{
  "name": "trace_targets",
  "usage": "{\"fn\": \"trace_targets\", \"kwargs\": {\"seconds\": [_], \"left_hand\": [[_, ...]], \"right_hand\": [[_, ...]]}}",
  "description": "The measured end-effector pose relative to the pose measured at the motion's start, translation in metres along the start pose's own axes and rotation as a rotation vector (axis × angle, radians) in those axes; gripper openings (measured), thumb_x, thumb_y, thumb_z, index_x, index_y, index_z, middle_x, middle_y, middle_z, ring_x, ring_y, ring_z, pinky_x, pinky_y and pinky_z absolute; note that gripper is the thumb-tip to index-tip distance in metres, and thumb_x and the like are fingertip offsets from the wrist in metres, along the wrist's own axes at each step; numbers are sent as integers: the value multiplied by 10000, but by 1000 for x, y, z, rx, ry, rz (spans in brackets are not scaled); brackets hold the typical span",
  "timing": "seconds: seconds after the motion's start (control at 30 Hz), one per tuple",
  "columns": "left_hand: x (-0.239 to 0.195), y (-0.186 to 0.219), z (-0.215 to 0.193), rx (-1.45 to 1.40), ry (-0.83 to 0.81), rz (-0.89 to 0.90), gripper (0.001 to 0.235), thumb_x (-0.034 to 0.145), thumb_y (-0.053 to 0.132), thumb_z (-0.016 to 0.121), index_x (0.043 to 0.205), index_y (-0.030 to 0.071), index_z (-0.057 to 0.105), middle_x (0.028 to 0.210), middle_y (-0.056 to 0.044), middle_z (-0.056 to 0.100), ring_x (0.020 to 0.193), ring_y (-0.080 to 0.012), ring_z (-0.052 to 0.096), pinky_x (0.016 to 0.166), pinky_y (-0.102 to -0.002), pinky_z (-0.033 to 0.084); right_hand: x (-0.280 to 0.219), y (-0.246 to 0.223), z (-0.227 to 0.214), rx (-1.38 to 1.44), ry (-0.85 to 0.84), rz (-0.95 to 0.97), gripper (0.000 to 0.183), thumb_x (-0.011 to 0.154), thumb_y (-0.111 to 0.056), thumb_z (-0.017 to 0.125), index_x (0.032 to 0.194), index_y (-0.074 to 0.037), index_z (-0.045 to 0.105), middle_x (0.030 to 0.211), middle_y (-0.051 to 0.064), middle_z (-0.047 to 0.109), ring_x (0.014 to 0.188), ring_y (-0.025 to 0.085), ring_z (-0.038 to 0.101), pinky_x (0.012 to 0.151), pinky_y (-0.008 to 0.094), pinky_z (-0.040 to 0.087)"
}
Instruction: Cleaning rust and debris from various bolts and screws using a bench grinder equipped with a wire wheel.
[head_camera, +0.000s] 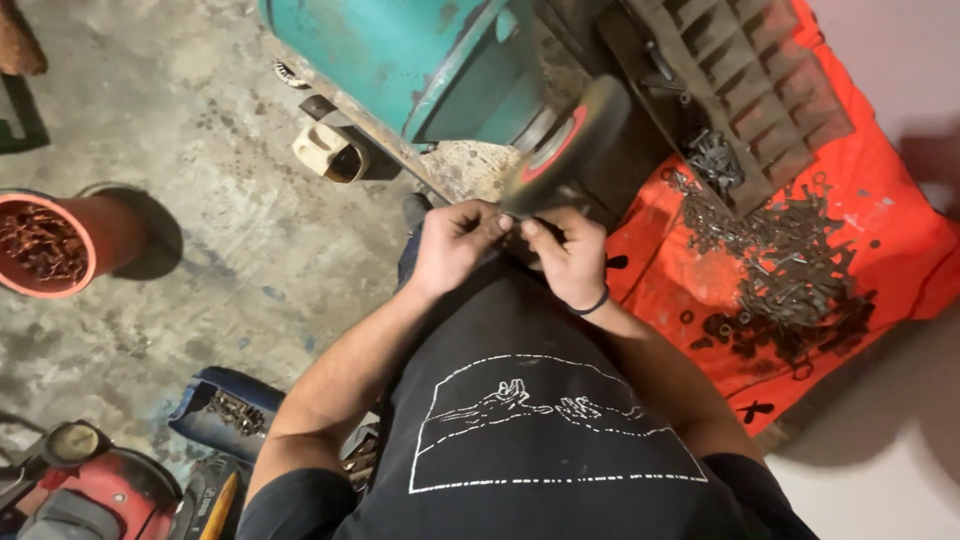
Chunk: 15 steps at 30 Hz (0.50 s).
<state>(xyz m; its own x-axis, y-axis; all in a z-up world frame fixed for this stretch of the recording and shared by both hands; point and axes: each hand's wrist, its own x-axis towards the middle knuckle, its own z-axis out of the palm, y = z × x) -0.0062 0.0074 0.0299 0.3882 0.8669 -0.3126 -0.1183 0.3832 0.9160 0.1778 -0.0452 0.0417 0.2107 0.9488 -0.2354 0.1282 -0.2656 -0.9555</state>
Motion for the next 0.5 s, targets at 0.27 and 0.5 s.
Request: {"fn": "trace_targets", "kwargs": {"seconds": [0.27, 0.5], "left_hand": [[-1, 4, -11, -44, -69, -9, 170, 998, 136, 713, 976, -33, 718, 848, -7, 722, 788, -51, 615, 721, -237, 526], [-3, 10, -12, 49, -91, -12, 183, 992, 143, 723, 1012, -39, 734, 849, -11, 723, 786, -50, 600, 712, -233, 514]], "right_hand": [[-4, -5, 5, -31, 17, -39, 113, 965, -85, 755, 976, 17, 707, 751, 12, 680, 608, 53, 606, 533, 217, 489], [-4, -18, 2, -102, -20, -178, 177, 950, -110, 773, 1065, 18, 733, 863, 32, 703, 676, 63, 639, 578, 218, 510]]}}
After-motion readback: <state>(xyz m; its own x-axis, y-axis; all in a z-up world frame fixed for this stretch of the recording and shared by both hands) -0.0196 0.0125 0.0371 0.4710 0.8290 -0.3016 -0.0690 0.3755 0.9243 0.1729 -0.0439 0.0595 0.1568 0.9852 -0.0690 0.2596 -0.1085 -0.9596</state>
